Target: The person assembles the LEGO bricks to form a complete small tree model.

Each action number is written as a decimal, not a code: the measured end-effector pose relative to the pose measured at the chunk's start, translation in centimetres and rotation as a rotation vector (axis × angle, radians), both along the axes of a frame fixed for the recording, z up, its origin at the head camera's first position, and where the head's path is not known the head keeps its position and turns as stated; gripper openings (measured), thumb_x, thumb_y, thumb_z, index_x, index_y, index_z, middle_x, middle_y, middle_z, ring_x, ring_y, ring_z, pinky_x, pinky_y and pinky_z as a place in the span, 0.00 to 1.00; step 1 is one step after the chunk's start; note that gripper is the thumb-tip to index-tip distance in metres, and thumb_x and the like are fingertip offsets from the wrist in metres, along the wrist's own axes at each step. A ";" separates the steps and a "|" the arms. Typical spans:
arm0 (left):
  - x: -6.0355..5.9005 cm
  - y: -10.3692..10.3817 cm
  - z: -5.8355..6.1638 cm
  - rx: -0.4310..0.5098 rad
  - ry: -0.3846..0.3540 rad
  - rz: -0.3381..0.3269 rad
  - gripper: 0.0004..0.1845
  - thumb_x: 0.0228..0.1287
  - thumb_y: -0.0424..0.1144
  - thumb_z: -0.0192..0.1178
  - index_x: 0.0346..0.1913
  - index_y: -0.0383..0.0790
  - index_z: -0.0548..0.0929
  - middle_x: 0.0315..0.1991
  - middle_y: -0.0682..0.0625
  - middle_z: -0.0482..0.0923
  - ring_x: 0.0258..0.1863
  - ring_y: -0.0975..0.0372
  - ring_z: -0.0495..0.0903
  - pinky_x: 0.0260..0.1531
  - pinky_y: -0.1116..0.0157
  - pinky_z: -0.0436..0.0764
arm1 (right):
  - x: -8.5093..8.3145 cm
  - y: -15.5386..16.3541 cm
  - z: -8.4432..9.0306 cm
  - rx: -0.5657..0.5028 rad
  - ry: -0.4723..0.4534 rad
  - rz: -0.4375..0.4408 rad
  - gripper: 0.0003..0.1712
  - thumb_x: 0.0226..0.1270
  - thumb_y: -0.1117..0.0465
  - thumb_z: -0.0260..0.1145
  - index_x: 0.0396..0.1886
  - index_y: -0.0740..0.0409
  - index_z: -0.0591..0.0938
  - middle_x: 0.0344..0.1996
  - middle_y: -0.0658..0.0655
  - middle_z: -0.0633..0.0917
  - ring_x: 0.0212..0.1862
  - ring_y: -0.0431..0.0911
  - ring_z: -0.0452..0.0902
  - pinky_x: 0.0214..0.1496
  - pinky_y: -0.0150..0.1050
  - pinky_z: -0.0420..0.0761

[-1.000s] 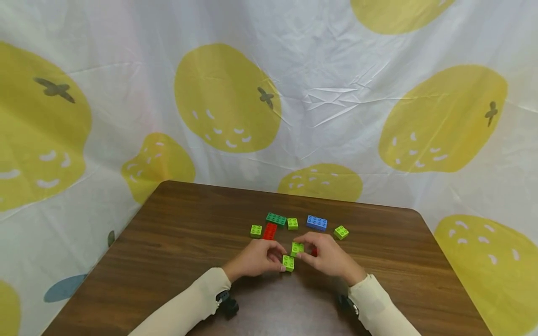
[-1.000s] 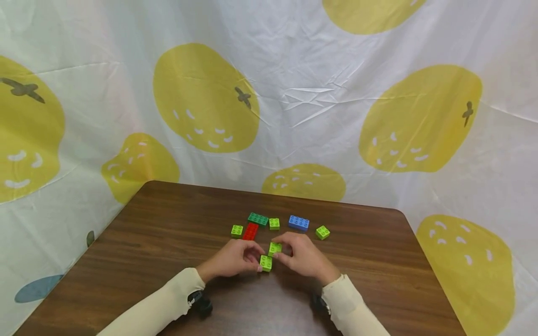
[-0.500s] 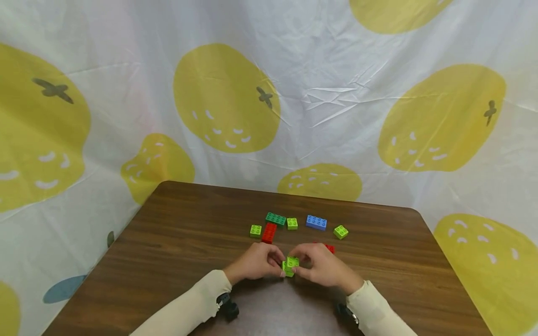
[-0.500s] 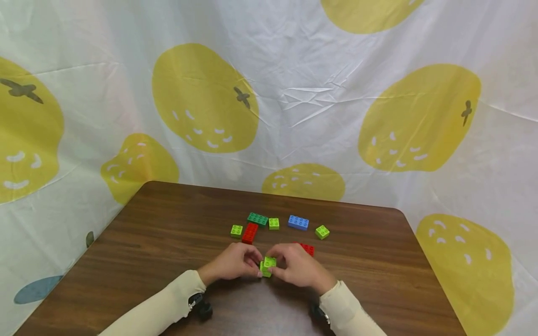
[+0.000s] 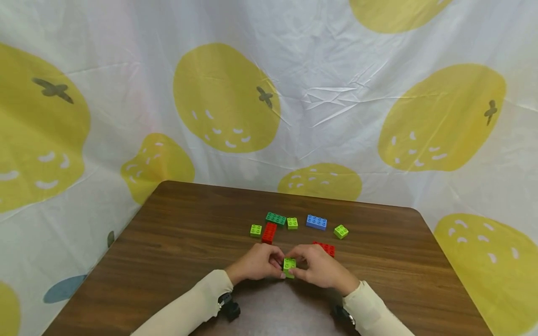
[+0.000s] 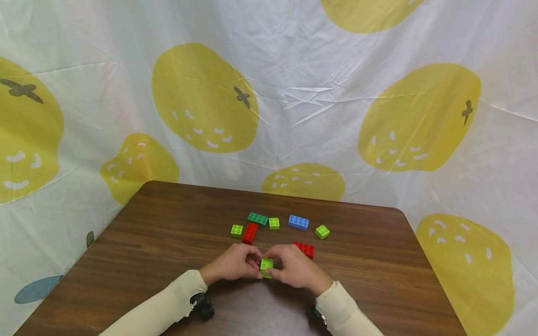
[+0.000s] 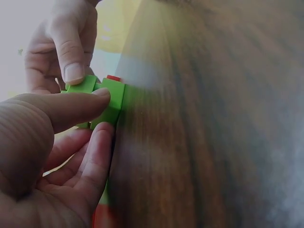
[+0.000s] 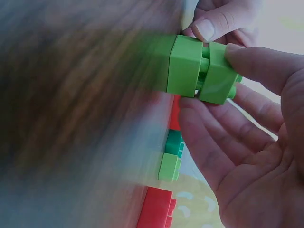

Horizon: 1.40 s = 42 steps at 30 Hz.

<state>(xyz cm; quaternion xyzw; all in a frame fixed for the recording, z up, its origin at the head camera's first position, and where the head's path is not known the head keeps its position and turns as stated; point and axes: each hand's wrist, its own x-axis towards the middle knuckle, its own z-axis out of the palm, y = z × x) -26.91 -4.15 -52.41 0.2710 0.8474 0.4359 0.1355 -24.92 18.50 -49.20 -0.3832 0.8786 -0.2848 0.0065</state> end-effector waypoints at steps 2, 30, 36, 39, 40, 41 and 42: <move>0.0 0.0 0.0 0.000 -0.002 -0.004 0.18 0.45 0.40 0.79 0.41 0.44 0.86 0.31 0.57 0.85 0.30 0.71 0.83 0.32 0.72 0.81 | 0.0 -0.1 0.0 0.004 0.011 -0.009 0.16 0.59 0.57 0.75 0.48 0.50 0.85 0.42 0.45 0.87 0.38 0.37 0.84 0.40 0.33 0.83; 0.3 -0.3 0.3 0.044 -0.028 -0.022 0.15 0.55 0.47 0.74 0.45 0.50 0.84 0.42 0.56 0.86 0.33 0.71 0.85 0.34 0.71 0.83 | -1.1 -0.2 -0.1 0.038 -0.159 -0.086 0.14 0.48 0.49 0.82 0.33 0.43 0.86 0.26 0.36 0.87 0.32 0.33 0.82 0.35 0.30 0.80; 0.2 -0.2 0.1 0.063 -0.026 -0.023 0.16 0.55 0.46 0.75 0.44 0.51 0.82 0.41 0.57 0.86 0.32 0.70 0.85 0.33 0.70 0.83 | -1.1 0.0 0.1 0.049 -0.142 -0.061 0.17 0.49 0.46 0.80 0.37 0.43 0.87 0.28 0.37 0.88 0.32 0.33 0.82 0.36 0.30 0.80; 0.2 -0.3 0.1 0.069 -0.025 -0.032 0.16 0.55 0.46 0.75 0.44 0.51 0.81 0.41 0.57 0.86 0.33 0.70 0.85 0.33 0.70 0.83 | -0.9 0.0 0.1 0.046 -0.134 -0.049 0.17 0.51 0.46 0.80 0.38 0.43 0.86 0.29 0.37 0.87 0.32 0.32 0.82 0.35 0.30 0.80; 0.2 -0.3 0.1 0.070 -0.024 -0.034 0.16 0.55 0.46 0.75 0.44 0.51 0.81 0.41 0.57 0.86 0.33 0.70 0.85 0.33 0.70 0.83 | -0.9 0.0 0.1 0.043 -0.133 -0.042 0.16 0.51 0.46 0.79 0.38 0.43 0.86 0.29 0.37 0.87 0.32 0.32 0.82 0.35 0.30 0.80; 0.2 -0.3 0.1 0.072 -0.025 -0.037 0.16 0.55 0.45 0.75 0.44 0.51 0.81 0.41 0.57 0.85 0.33 0.70 0.85 0.33 0.70 0.83 | -0.9 0.0 0.0 0.041 -0.133 -0.037 0.16 0.52 0.46 0.79 0.38 0.43 0.86 0.29 0.37 0.87 0.31 0.31 0.82 0.35 0.29 0.80; 0.2 -0.3 0.1 0.073 -0.025 -0.037 0.16 0.55 0.45 0.75 0.44 0.51 0.81 0.41 0.58 0.85 0.33 0.70 0.85 0.33 0.70 0.83 | -0.9 0.1 0.0 0.037 -0.125 -0.030 0.16 0.53 0.45 0.78 0.38 0.44 0.86 0.29 0.37 0.87 0.31 0.30 0.81 0.34 0.29 0.80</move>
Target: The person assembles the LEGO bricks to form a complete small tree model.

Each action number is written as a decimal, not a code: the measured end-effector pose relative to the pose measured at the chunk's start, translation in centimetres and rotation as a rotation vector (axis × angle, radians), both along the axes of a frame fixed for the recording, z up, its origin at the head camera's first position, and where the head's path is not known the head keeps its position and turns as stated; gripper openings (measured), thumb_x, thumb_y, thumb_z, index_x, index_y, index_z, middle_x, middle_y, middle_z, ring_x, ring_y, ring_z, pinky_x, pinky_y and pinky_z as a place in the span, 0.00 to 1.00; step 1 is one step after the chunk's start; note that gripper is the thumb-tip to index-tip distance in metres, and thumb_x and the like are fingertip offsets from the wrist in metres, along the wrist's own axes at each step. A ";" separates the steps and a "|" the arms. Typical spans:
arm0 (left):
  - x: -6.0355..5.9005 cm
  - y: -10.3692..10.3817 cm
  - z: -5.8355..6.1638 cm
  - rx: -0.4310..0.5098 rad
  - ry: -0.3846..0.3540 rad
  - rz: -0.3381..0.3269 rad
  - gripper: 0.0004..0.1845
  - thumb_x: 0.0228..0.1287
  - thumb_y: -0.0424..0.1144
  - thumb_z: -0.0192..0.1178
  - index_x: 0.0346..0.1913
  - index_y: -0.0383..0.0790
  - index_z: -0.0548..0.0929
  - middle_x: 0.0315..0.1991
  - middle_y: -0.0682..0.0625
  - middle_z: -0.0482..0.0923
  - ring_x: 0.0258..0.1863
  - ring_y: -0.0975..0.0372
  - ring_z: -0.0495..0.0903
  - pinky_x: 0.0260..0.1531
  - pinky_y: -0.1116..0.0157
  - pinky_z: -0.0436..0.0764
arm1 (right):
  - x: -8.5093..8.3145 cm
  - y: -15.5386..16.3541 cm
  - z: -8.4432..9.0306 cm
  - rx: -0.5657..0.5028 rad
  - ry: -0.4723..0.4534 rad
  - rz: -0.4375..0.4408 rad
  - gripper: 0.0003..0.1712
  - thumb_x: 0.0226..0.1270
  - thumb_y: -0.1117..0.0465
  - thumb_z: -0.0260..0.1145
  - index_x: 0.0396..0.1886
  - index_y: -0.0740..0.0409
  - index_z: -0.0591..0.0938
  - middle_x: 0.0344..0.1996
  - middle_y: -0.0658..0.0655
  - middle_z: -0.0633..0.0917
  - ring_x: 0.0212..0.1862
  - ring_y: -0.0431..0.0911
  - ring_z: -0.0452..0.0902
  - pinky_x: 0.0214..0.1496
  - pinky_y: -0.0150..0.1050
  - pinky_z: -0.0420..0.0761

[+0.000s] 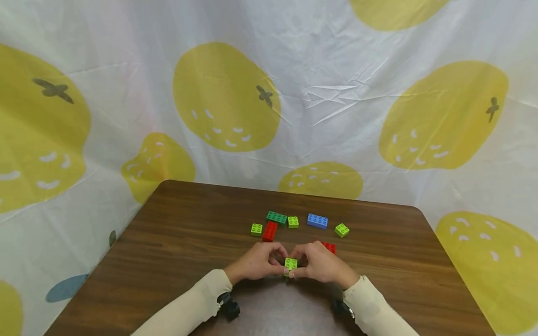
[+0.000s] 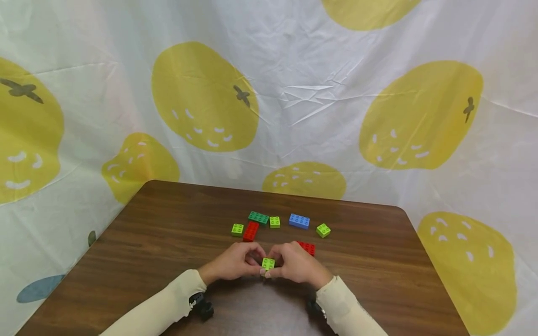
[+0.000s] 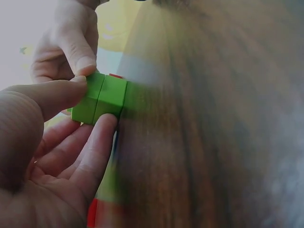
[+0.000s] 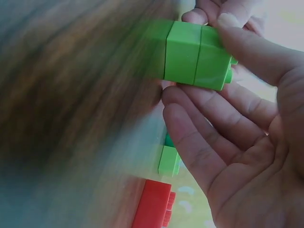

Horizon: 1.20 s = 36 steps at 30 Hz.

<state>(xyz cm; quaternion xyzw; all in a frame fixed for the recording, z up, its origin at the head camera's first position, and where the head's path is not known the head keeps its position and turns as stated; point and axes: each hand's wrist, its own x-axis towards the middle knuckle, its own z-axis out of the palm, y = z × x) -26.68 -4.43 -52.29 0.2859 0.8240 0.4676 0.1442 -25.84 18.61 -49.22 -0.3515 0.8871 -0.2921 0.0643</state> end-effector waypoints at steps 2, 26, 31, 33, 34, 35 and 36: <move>0.0 0.0 0.1 0.007 0.000 0.000 0.16 0.55 0.44 0.75 0.44 0.51 0.81 0.41 0.57 0.85 0.33 0.70 0.85 0.33 0.70 0.83 | -0.1 0.1 0.0 -0.002 0.024 0.006 0.15 0.55 0.44 0.77 0.39 0.44 0.86 0.29 0.37 0.87 0.32 0.30 0.81 0.34 0.29 0.80; -0.5 -0.1 0.7 -0.075 0.033 -0.070 0.14 0.63 0.47 0.69 0.47 0.53 0.78 0.46 0.56 0.82 0.35 0.72 0.84 0.37 0.71 0.82 | -8.8 -0.4 1.0 -0.077 0.174 -0.251 0.20 0.67 0.52 0.69 0.54 0.56 0.83 0.50 0.54 0.85 0.51 0.54 0.82 0.51 0.52 0.81; -0.3 -0.4 0.8 -0.093 -0.002 -0.063 0.14 0.63 0.45 0.69 0.47 0.53 0.77 0.45 0.56 0.82 0.35 0.71 0.84 0.33 0.70 0.81 | -10.2 -1.1 1.0 -0.055 0.165 -0.255 0.23 0.67 0.54 0.69 0.58 0.58 0.81 0.55 0.55 0.83 0.58 0.54 0.79 0.57 0.54 0.78; -0.2 -0.4 0.7 -0.088 -0.012 -0.067 0.14 0.63 0.44 0.69 0.47 0.52 0.77 0.45 0.56 0.82 0.35 0.70 0.84 0.33 0.70 0.81 | -10.6 -1.2 0.8 -0.041 0.154 -0.263 0.24 0.66 0.55 0.70 0.59 0.59 0.81 0.57 0.56 0.83 0.60 0.55 0.78 0.59 0.54 0.77; -0.2 -0.4 0.6 -0.084 -0.014 -0.070 0.14 0.63 0.44 0.69 0.47 0.51 0.77 0.45 0.55 0.82 0.35 0.70 0.84 0.33 0.70 0.81 | -10.9 -1.2 0.6 -0.029 0.150 -0.270 0.24 0.66 0.55 0.70 0.59 0.58 0.81 0.57 0.56 0.83 0.61 0.55 0.77 0.60 0.54 0.77; -0.2 -0.4 0.6 -0.080 -0.015 -0.071 0.14 0.63 0.44 0.69 0.47 0.51 0.77 0.45 0.55 0.82 0.35 0.70 0.84 0.33 0.70 0.81 | -11.1 -1.3 0.4 -0.018 0.140 -0.274 0.24 0.65 0.56 0.70 0.60 0.58 0.80 0.58 0.56 0.82 0.61 0.55 0.77 0.60 0.54 0.77; -0.1 -0.4 0.6 -0.076 -0.017 -0.071 0.14 0.63 0.44 0.69 0.47 0.51 0.77 0.46 0.54 0.82 0.35 0.70 0.84 0.33 0.70 0.81 | -11.3 -1.4 0.3 -0.010 0.125 -0.279 0.25 0.65 0.56 0.70 0.60 0.58 0.80 0.58 0.56 0.82 0.62 0.55 0.77 0.61 0.54 0.76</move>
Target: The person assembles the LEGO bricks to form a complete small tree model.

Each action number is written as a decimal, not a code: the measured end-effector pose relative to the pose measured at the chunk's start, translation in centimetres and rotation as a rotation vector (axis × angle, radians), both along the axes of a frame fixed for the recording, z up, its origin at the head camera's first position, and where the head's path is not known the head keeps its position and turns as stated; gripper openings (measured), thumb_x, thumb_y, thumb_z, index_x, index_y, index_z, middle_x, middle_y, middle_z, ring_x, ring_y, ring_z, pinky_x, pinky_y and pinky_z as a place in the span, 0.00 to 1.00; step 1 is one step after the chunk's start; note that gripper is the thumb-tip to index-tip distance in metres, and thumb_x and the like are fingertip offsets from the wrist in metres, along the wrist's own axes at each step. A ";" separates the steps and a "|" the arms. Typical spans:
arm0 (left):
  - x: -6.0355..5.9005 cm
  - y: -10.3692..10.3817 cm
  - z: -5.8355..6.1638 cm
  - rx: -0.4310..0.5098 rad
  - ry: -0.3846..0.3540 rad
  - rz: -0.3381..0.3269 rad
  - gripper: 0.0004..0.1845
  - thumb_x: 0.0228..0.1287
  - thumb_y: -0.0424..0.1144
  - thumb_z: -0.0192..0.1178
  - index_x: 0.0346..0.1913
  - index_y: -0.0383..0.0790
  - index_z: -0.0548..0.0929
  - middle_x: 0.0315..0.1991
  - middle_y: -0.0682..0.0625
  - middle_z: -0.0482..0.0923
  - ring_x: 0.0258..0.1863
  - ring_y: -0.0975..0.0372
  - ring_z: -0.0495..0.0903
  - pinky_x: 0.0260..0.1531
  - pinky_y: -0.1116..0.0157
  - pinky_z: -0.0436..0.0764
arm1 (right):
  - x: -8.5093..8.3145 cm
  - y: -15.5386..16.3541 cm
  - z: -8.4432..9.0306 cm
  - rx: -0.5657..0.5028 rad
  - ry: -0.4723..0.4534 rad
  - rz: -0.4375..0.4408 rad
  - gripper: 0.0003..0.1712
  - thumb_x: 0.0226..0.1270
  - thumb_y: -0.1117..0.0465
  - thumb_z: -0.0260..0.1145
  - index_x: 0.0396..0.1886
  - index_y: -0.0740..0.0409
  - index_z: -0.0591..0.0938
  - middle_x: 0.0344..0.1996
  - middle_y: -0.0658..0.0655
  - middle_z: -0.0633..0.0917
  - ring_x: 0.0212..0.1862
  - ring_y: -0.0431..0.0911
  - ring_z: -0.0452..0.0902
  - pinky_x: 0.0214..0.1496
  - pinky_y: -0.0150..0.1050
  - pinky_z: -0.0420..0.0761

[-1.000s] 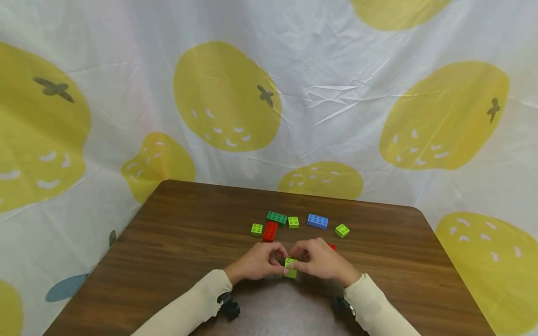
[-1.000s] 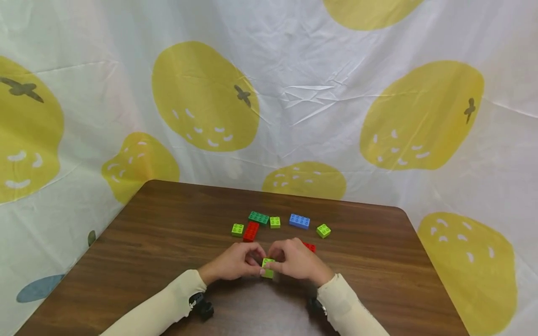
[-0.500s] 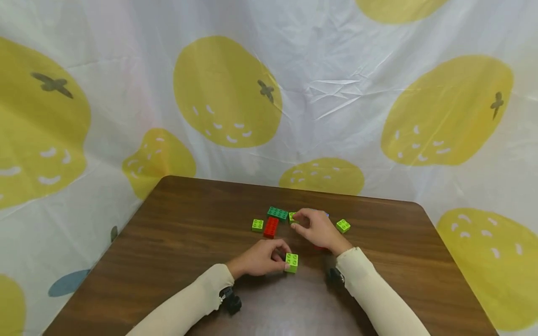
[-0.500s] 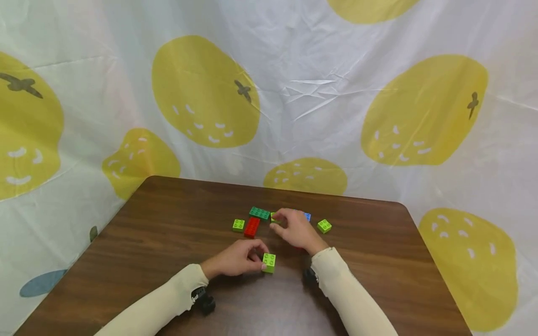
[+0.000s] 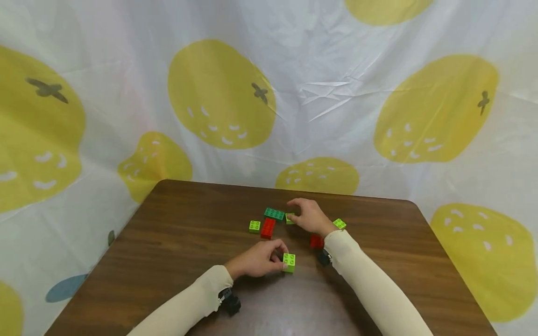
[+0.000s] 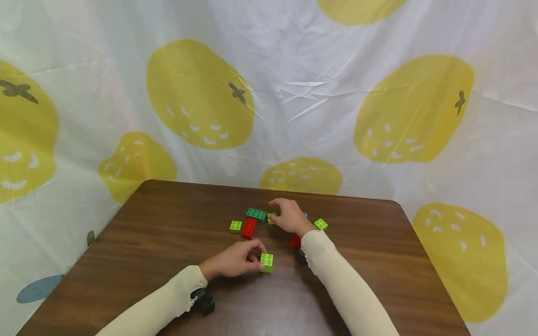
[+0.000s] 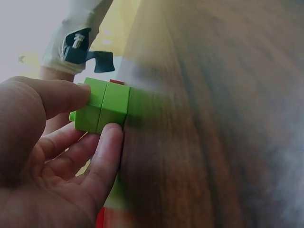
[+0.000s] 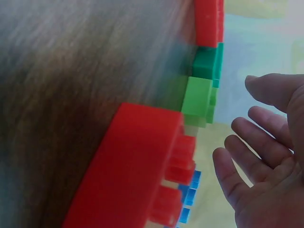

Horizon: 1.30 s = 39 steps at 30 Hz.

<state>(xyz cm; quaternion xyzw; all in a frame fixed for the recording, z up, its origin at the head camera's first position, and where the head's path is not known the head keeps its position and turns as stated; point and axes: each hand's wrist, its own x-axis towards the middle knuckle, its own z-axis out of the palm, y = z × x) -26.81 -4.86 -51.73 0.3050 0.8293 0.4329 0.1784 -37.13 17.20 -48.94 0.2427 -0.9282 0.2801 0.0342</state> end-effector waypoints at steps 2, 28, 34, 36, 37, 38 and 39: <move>0.0 0.0 -0.1 0.002 -0.005 0.003 0.13 0.63 0.43 0.69 0.47 0.51 0.77 0.47 0.53 0.82 0.36 0.69 0.84 0.34 0.70 0.81 | -0.4 -0.1 -0.3 0.023 -0.027 -0.005 0.26 0.65 0.55 0.70 0.61 0.58 0.80 0.59 0.57 0.82 0.62 0.55 0.76 0.61 0.54 0.76; -1.1 0.3 -0.5 0.024 0.027 0.027 0.13 0.63 0.43 0.68 0.46 0.50 0.77 0.47 0.52 0.81 0.35 0.70 0.84 0.33 0.70 0.82 | 0.7 0.2 1.4 0.091 -0.012 0.045 0.24 0.62 0.54 0.73 0.57 0.54 0.83 0.49 0.51 0.86 0.44 0.46 0.81 0.45 0.43 0.81; -1.0 0.2 -0.6 0.027 0.016 0.032 0.14 0.63 0.44 0.68 0.48 0.51 0.77 0.48 0.53 0.82 0.36 0.70 0.84 0.33 0.70 0.82 | 2.6 0.4 2.0 0.051 0.034 0.085 0.24 0.62 0.52 0.73 0.57 0.54 0.83 0.47 0.48 0.86 0.34 0.44 0.77 0.37 0.38 0.78; -0.9 0.2 -0.7 0.028 0.010 0.031 0.14 0.63 0.44 0.69 0.48 0.51 0.77 0.48 0.53 0.82 0.36 0.70 0.84 0.33 0.70 0.82 | 3.4 0.5 2.2 0.026 0.042 0.111 0.24 0.63 0.53 0.73 0.58 0.55 0.83 0.45 0.47 0.85 0.30 0.43 0.75 0.33 0.37 0.76; -0.8 0.2 -0.6 0.032 0.007 0.034 0.14 0.63 0.44 0.69 0.48 0.50 0.77 0.48 0.53 0.81 0.36 0.70 0.84 0.33 0.69 0.82 | 3.8 0.5 2.3 0.017 0.050 0.122 0.24 0.63 0.53 0.73 0.58 0.54 0.83 0.44 0.46 0.85 0.29 0.43 0.74 0.32 0.36 0.76; -0.8 0.2 -0.6 0.032 0.006 0.039 0.14 0.63 0.44 0.69 0.48 0.50 0.77 0.48 0.53 0.81 0.35 0.70 0.84 0.33 0.69 0.82 | 4.2 0.5 2.4 0.009 0.056 0.131 0.24 0.63 0.54 0.73 0.58 0.54 0.83 0.44 0.45 0.84 0.29 0.43 0.74 0.31 0.36 0.75; -0.8 0.2 -0.6 0.034 0.006 0.040 0.14 0.62 0.43 0.69 0.48 0.50 0.77 0.48 0.53 0.81 0.35 0.70 0.84 0.33 0.69 0.82 | 4.6 0.6 2.4 0.002 0.066 0.141 0.23 0.63 0.55 0.72 0.57 0.54 0.83 0.43 0.45 0.84 0.29 0.43 0.74 0.32 0.35 0.75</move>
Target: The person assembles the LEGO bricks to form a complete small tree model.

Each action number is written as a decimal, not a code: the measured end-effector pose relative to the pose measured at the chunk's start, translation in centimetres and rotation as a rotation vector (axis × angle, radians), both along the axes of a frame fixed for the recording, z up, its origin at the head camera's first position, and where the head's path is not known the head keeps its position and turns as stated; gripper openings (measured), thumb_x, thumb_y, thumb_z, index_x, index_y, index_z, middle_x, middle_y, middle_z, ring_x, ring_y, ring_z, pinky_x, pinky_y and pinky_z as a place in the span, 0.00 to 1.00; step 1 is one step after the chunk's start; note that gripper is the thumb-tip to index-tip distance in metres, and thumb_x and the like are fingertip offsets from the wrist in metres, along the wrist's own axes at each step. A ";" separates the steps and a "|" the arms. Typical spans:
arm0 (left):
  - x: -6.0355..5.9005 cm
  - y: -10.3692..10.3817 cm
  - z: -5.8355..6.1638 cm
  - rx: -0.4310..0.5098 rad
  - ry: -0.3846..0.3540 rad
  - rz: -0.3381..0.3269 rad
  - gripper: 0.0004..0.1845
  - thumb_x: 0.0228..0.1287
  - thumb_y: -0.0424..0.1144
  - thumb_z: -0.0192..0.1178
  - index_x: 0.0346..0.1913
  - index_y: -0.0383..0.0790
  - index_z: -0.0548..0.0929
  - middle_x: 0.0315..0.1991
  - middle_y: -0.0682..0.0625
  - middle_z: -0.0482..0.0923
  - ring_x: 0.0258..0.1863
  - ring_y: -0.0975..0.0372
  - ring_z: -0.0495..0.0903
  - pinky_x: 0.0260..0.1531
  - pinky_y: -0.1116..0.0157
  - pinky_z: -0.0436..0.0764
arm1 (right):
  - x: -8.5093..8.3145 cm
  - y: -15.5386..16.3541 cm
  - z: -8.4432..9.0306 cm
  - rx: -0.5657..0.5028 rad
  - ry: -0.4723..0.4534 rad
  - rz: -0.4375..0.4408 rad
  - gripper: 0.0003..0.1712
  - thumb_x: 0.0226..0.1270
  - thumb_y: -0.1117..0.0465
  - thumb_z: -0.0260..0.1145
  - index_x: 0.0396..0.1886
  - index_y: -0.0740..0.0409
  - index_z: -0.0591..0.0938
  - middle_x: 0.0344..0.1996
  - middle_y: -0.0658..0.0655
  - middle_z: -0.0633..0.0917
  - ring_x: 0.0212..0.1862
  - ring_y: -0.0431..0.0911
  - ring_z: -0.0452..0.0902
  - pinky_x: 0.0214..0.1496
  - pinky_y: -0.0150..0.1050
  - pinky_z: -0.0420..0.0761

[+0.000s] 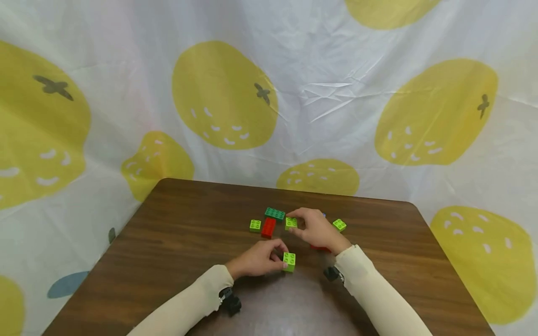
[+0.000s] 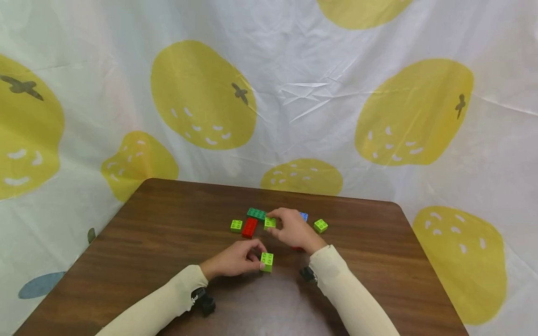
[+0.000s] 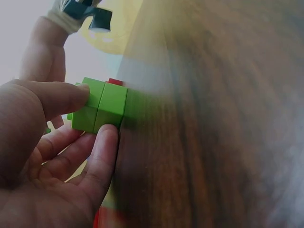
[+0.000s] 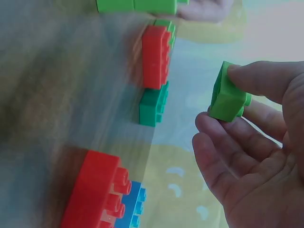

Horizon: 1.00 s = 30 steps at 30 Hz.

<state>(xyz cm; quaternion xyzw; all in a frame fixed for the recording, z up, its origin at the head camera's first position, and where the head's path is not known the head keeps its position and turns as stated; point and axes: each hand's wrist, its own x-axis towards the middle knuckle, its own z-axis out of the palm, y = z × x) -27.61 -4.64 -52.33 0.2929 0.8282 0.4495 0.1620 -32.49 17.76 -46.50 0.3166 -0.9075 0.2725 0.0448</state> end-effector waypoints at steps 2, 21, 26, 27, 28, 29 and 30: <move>0.0 0.1 0.0 -0.002 0.004 0.008 0.14 0.62 0.44 0.69 0.48 0.50 0.78 0.47 0.54 0.81 0.35 0.70 0.84 0.33 0.69 0.82 | 0.8 0.0 0.2 -0.014 0.019 0.019 0.23 0.62 0.57 0.72 0.57 0.55 0.83 0.45 0.46 0.85 0.31 0.43 0.75 0.34 0.35 0.76; 0.1 -0.1 0.0 0.018 -0.018 0.061 0.15 0.58 0.45 0.72 0.45 0.49 0.79 0.46 0.53 0.83 0.36 0.69 0.85 0.31 0.69 0.83 | 5.0 -0.1 -1.1 -0.085 0.071 0.136 0.20 0.59 0.58 0.74 0.51 0.57 0.83 0.44 0.47 0.85 0.39 0.38 0.81 0.40 0.39 0.85; 0.2 -0.3 0.0 0.018 -0.027 0.071 0.16 0.58 0.46 0.73 0.45 0.49 0.80 0.43 0.54 0.84 0.36 0.69 0.84 0.31 0.69 0.82 | 5.6 -0.4 -1.5 -0.074 0.084 0.177 0.19 0.59 0.59 0.75 0.50 0.57 0.84 0.44 0.48 0.86 0.41 0.39 0.82 0.40 0.40 0.85; 0.2 -0.3 0.0 0.021 -0.029 0.071 0.16 0.58 0.45 0.73 0.46 0.49 0.80 0.43 0.54 0.85 0.36 0.69 0.85 0.32 0.69 0.82 | 5.8 -0.4 -1.5 -0.071 0.084 0.176 0.19 0.59 0.58 0.75 0.50 0.57 0.84 0.44 0.48 0.86 0.41 0.38 0.82 0.41 0.39 0.85; 0.2 -0.3 0.0 0.026 -0.032 0.071 0.16 0.58 0.44 0.73 0.46 0.48 0.80 0.42 0.54 0.85 0.36 0.69 0.85 0.32 0.69 0.82 | 5.9 -0.4 -1.6 -0.070 0.080 0.174 0.19 0.58 0.58 0.75 0.50 0.56 0.84 0.44 0.47 0.86 0.41 0.38 0.82 0.41 0.39 0.85; 0.3 -0.3 0.0 0.032 -0.032 0.068 0.17 0.57 0.43 0.73 0.47 0.47 0.80 0.41 0.54 0.85 0.36 0.68 0.85 0.32 0.69 0.82 | 6.0 -0.4 -1.6 -0.066 0.073 0.169 0.19 0.58 0.58 0.75 0.49 0.56 0.84 0.43 0.47 0.86 0.41 0.38 0.82 0.41 0.39 0.85; 0.3 -0.3 0.1 0.032 -0.035 0.067 0.17 0.58 0.43 0.73 0.47 0.47 0.80 0.41 0.54 0.85 0.36 0.68 0.85 0.33 0.69 0.82 | 6.1 -0.4 -1.6 -0.064 0.064 0.164 0.19 0.58 0.58 0.75 0.49 0.55 0.84 0.44 0.47 0.86 0.41 0.37 0.82 0.41 0.39 0.85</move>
